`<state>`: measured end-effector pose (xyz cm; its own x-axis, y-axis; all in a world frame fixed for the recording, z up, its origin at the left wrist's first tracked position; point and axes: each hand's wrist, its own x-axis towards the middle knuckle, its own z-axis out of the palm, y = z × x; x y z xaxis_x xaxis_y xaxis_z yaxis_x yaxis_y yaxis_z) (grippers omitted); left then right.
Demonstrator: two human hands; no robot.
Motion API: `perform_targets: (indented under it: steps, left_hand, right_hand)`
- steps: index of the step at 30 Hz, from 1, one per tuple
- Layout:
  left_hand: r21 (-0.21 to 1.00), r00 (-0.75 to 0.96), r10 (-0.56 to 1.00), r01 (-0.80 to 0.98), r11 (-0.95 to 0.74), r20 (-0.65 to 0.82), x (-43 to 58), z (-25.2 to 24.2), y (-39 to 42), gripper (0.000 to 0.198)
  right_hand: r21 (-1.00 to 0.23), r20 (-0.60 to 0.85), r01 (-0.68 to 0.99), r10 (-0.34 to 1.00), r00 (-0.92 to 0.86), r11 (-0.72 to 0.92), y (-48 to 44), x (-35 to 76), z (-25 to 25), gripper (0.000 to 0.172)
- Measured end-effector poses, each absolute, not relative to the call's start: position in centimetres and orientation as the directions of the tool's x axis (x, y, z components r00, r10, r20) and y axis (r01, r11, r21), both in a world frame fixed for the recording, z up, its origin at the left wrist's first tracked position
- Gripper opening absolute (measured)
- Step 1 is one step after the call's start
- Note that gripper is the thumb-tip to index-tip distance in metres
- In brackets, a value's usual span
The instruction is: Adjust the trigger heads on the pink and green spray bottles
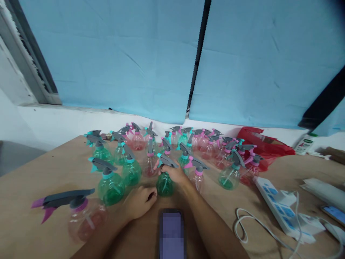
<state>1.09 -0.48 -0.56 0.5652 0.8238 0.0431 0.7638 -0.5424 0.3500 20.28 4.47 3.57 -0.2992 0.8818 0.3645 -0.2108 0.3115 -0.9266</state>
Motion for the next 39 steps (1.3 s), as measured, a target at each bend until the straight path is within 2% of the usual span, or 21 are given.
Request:
perform_targets:
  steps: [4, 13, 20, 27, 34, 39]
  left_hand:
    - [0.344, 0.566, 0.823, 0.766, -0.544, 0.041, 1.1, -0.6, -0.5, 0.023]
    - [0.350, 0.556, 0.830, 0.769, -0.535, 0.047, 1.1, -0.6, -0.6, 0.022]
    - [0.341, 0.553, 0.832, 0.774, -0.533, 0.044, 1.1, -0.2, -0.8, 0.021]
    - [0.344, 0.556, 0.830, 0.772, -0.535, 0.046, 1.0, -0.1, -0.9, 0.022]
    - [0.337, 0.543, 0.840, 0.786, -0.518, 0.026, 1.1, -0.1, -1.0, 0.024]
    - [0.339, 0.551, 0.834, 0.778, -0.530, 0.038, 1.0, -0.1, -1.0, 0.023]
  right_hand:
    - [-0.925, 0.359, -0.230, 0.893, -0.271, 0.302, 4.6, 20.3, 3.3, 0.012]
    - [-0.924, 0.376, -0.205, 0.869, -0.322, 0.324, 4.3, 20.8, 4.0, 0.024]
    - [-0.936, 0.339, -0.203, 0.895, -0.289, 0.289, 3.8, 20.6, 3.9, 0.018]
    - [-0.924, 0.374, -0.222, 0.862, -0.342, 0.313, 3.7, 20.7, 4.3, 0.031]
    - [-0.933, 0.340, -0.231, 0.886, -0.315, 0.276, 3.8, 20.9, 3.7, 0.017]
    - [-0.920, 0.380, -0.229, 0.870, -0.314, 0.319, 3.6, 20.8, 4.2, 0.025]
